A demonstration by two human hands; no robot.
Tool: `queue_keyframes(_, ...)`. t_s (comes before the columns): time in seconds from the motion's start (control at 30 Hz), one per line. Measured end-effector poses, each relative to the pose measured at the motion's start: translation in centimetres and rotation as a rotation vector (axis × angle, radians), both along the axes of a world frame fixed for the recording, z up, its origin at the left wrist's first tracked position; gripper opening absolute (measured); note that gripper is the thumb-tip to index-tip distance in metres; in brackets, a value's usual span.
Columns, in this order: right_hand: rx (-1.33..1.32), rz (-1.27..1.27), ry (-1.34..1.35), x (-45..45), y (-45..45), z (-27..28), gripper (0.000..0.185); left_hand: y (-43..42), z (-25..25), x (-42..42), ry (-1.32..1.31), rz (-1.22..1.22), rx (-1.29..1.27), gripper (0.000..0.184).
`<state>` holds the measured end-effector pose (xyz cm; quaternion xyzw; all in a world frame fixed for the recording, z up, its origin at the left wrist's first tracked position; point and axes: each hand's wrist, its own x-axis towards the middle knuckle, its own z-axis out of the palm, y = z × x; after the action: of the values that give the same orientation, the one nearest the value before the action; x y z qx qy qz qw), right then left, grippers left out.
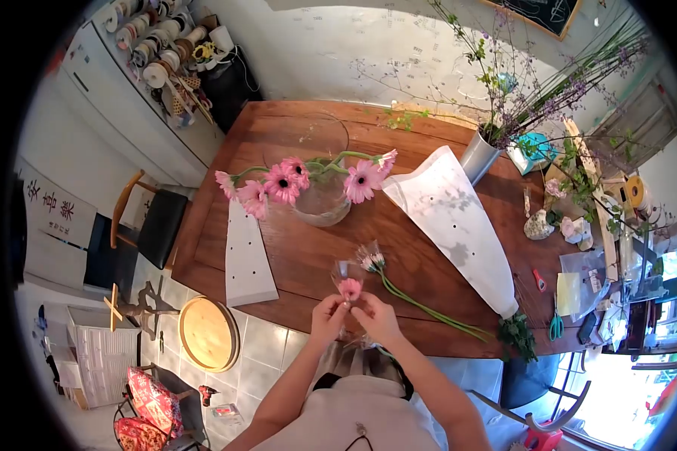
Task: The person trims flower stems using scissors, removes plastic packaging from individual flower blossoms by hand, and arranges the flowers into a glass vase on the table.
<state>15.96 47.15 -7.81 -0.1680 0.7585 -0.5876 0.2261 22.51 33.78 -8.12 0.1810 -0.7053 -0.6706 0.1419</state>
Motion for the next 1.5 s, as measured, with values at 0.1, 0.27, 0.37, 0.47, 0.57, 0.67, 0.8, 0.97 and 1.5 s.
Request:
queue_keyframes(0.1,-0.076,0.025,0.079,-0.7,0.6,4.4,0.022,0.1,4.3,-0.2,0.157,-0.129,-0.28,0.009)
queue_keyframes(0.27,0.003,0.073,0.45,-1.2,1.4,9.7,0.007,0.0,8.6,0.0,0.208,-0.222,-0.643,0.021)
queue_keyframes(0.37,0.145,0.083,0.639,-1.0,1.8,11.5,0.003,0.7,9.0,-0.2,0.242,-0.15,-0.704,0.024)
queue_keyframes(0.47,0.135,0.075,0.697,-0.8,1.3,12.6,0.009,1.3,10.0,-0.7,0.325,-0.051,-0.671,0.025)
queue_keyframes(0.57,0.074,0.048,0.671,-0.5,0.8,14.0,0.011,1.9,9.7,-0.9,0.369,-0.023,-0.555,0.026)
queue_keyframes(0.67,0.107,0.102,0.778,-0.8,1.0,15.0,0.006,2.2,8.3,-0.6,0.401,0.014,-0.502,0.019)
queue_keyframes(0.8,0.17,-0.264,0.827,-4.0,4.0,18.0,0.01,0.3,10.0,0.3,0.142,0.194,-0.075,0.021)
queue_keyframes(0.97,-0.067,-0.284,0.741,-5.9,6.4,21.4,0.013,0.0,12.0,0.0,0.428,0.097,0.131,0.008)
queue_keyframes(1.5,-0.14,-0.034,0.59,-1.2,-0.1,16.0,0.015,-1.2,15.5,-1.3,0.378,0.214,-0.138,0.018)
